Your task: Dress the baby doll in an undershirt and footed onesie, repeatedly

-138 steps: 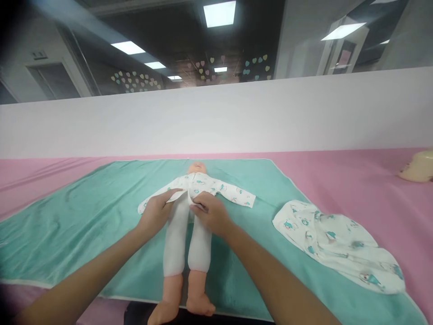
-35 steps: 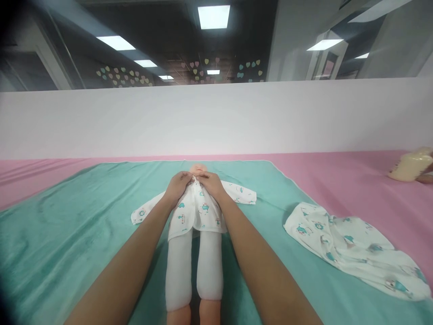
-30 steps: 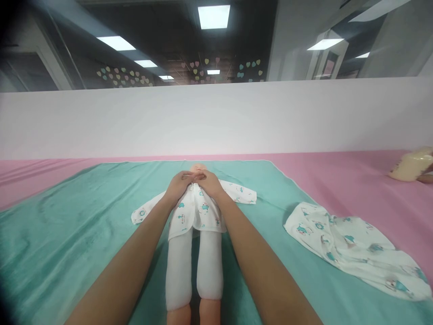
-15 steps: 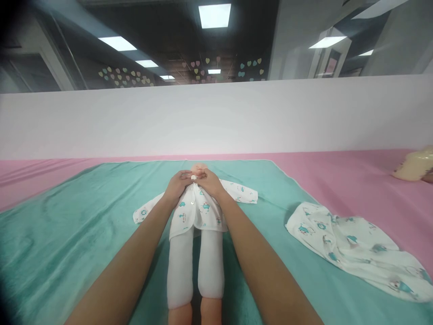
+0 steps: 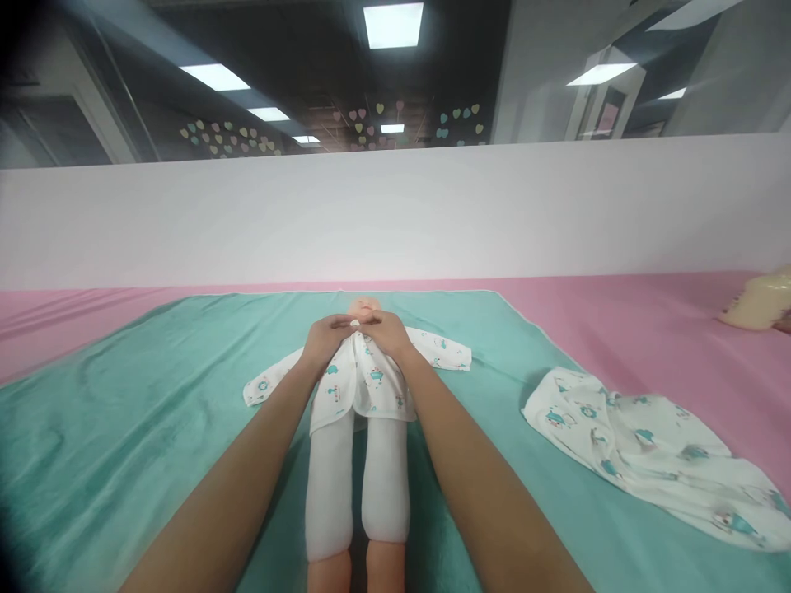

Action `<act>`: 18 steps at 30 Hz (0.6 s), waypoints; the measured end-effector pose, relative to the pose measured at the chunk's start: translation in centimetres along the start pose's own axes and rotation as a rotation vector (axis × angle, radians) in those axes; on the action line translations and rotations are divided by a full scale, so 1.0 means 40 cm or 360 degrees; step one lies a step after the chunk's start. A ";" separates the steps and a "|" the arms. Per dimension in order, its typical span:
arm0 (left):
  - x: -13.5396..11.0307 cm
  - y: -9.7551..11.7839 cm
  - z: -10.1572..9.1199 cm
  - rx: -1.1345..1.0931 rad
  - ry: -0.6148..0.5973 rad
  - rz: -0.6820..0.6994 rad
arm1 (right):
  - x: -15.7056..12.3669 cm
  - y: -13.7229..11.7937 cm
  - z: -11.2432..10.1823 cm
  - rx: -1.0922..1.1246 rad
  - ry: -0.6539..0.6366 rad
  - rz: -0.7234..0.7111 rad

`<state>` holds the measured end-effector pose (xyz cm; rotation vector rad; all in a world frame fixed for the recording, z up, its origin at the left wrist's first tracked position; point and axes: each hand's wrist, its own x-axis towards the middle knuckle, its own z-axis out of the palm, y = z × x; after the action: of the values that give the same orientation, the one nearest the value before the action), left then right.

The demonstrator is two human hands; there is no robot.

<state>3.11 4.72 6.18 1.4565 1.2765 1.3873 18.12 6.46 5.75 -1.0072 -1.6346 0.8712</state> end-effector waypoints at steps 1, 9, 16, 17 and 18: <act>0.000 0.002 -0.001 0.0045 0.0006 0.0007 | 0.001 0.001 0.000 -0.0017 0.0004 -0.0013; 0.005 -0.004 -0.001 0.0259 -0.0050 0.0188 | 0.006 0.006 0.001 -0.0113 0.0026 -0.0082; 0.000 -0.005 0.006 0.0394 -0.0052 0.0320 | 0.009 0.010 0.009 -0.0146 0.0062 -0.0067; 0.000 -0.006 0.006 0.0399 -0.0061 0.0337 | 0.009 0.009 0.010 -0.0150 0.0062 -0.0067; 0.001 -0.007 0.005 0.0403 -0.0068 0.0356 | 0.009 0.007 0.010 -0.0155 0.0058 -0.0064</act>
<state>3.26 4.83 5.91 1.8384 1.3317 1.3645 17.73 6.86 5.52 -1.0474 -1.6742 0.7485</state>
